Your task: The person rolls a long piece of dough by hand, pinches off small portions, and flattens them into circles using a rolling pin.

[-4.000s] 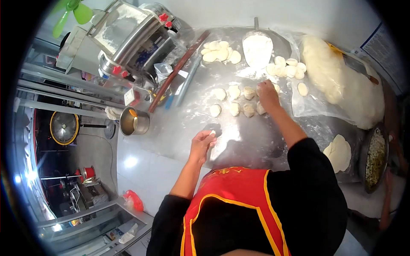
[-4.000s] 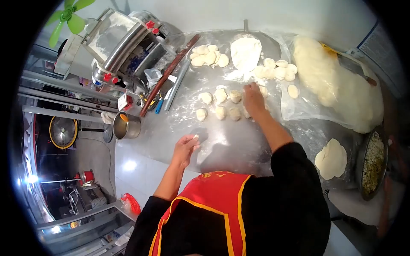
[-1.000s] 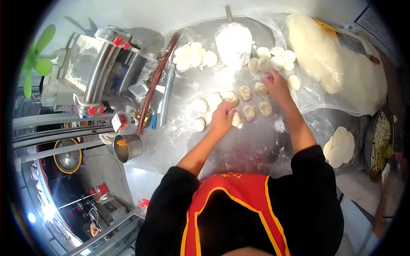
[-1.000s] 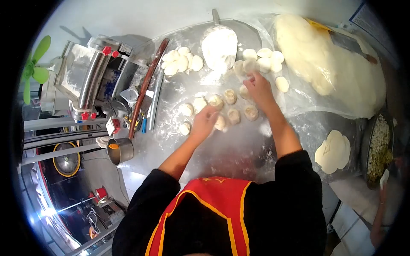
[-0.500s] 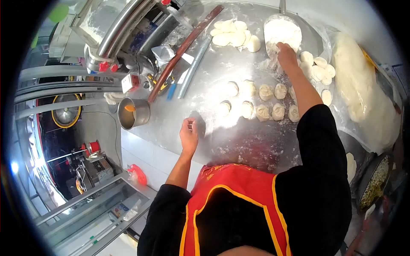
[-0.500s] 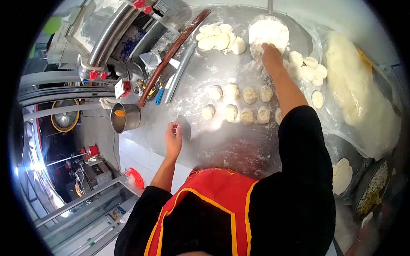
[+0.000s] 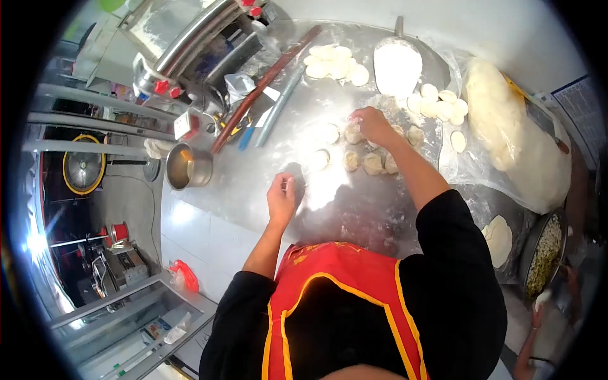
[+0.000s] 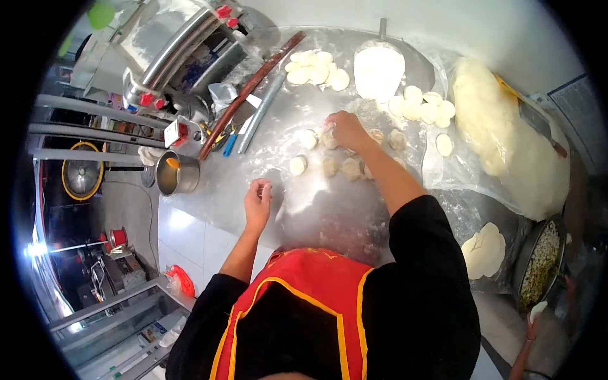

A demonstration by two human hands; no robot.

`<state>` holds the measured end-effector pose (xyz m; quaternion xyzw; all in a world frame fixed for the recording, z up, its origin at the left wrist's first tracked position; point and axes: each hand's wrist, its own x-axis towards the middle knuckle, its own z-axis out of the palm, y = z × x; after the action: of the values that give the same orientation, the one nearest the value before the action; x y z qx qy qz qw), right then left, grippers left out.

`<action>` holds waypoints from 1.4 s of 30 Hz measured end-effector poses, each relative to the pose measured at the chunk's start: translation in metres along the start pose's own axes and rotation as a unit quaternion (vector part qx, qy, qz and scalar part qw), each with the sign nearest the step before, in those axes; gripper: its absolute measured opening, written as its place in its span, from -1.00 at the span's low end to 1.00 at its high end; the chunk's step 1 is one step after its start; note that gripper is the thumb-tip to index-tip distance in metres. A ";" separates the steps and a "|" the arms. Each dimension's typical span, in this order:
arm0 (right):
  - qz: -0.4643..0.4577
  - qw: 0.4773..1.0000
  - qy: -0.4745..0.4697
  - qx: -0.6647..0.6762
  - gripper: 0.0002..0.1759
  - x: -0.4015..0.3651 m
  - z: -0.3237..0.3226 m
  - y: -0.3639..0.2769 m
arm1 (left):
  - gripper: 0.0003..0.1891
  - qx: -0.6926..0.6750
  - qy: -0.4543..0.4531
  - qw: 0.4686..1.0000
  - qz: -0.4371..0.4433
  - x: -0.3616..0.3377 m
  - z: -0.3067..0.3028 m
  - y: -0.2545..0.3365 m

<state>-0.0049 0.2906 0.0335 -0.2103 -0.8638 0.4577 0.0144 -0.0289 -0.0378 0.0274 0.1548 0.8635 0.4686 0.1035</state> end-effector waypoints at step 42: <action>0.093 0.982 -0.038 0.161 -0.67 0.042 -0.042 0.046 | -0.38 0.372 0.079 0.925 0.021 -0.005 0.000 -0.058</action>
<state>-0.0176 0.3618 0.0137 -0.2668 -0.7557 0.5975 -0.0277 -0.0337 -0.0694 -0.0217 0.1633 0.9776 0.1267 -0.0398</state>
